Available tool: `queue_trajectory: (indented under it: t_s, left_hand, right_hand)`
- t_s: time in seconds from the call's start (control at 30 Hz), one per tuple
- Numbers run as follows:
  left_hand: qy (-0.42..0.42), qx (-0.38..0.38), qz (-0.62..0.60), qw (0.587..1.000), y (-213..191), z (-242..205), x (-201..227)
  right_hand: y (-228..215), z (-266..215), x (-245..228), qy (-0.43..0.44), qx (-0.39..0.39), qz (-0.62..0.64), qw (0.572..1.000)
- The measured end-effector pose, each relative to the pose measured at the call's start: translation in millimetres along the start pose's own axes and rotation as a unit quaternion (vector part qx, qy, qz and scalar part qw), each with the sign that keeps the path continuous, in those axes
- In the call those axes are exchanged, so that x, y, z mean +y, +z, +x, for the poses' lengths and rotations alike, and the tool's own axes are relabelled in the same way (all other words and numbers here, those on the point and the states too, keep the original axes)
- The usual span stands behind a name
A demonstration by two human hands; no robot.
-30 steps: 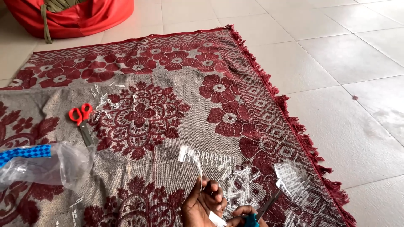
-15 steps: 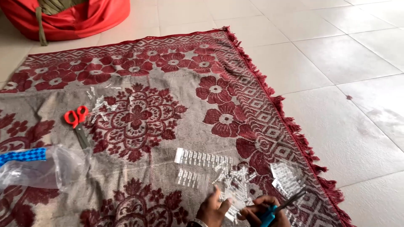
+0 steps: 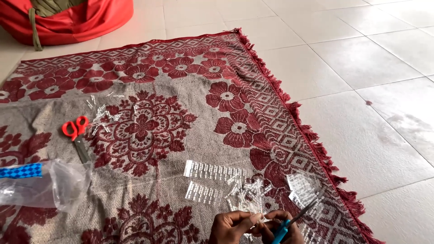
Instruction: Cutting plastic labels or strips from a sheet using scissors while sitting on the floor.
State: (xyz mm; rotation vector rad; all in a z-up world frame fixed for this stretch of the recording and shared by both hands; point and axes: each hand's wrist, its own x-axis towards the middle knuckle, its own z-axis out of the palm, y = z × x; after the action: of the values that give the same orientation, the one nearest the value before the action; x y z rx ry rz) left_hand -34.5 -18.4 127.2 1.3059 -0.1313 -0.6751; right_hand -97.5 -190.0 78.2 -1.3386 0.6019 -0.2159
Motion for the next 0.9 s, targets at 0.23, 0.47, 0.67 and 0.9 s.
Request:
queue_trajectory:
  t_s: [0.23,0.47,0.67,0.9]
  left_hand:
    - [0.025,0.03,0.011,0.999,-4.4,-1.9,5.3]
    - [0.006,0.044,-0.006,0.999,-5.5,1.4,-2.7]
    - [0.006,0.075,0.04,0.996,-7.4,3.9,-7.1]
    - [-0.008,0.12,0.018,0.993,-10.5,9.2,-14.2]
  right_hand:
    - [12.9,-10.6,-22.7,0.061,0.04,-0.051,0.996]
    - [6.7,-5.7,-16.9,-0.019,-0.011,0.016,1.0]
    - [3.3,-5.0,-23.9,-0.023,0.022,0.06,0.998]
    - [-6.5,4.0,-18.5,-0.012,0.061,0.041,0.997]
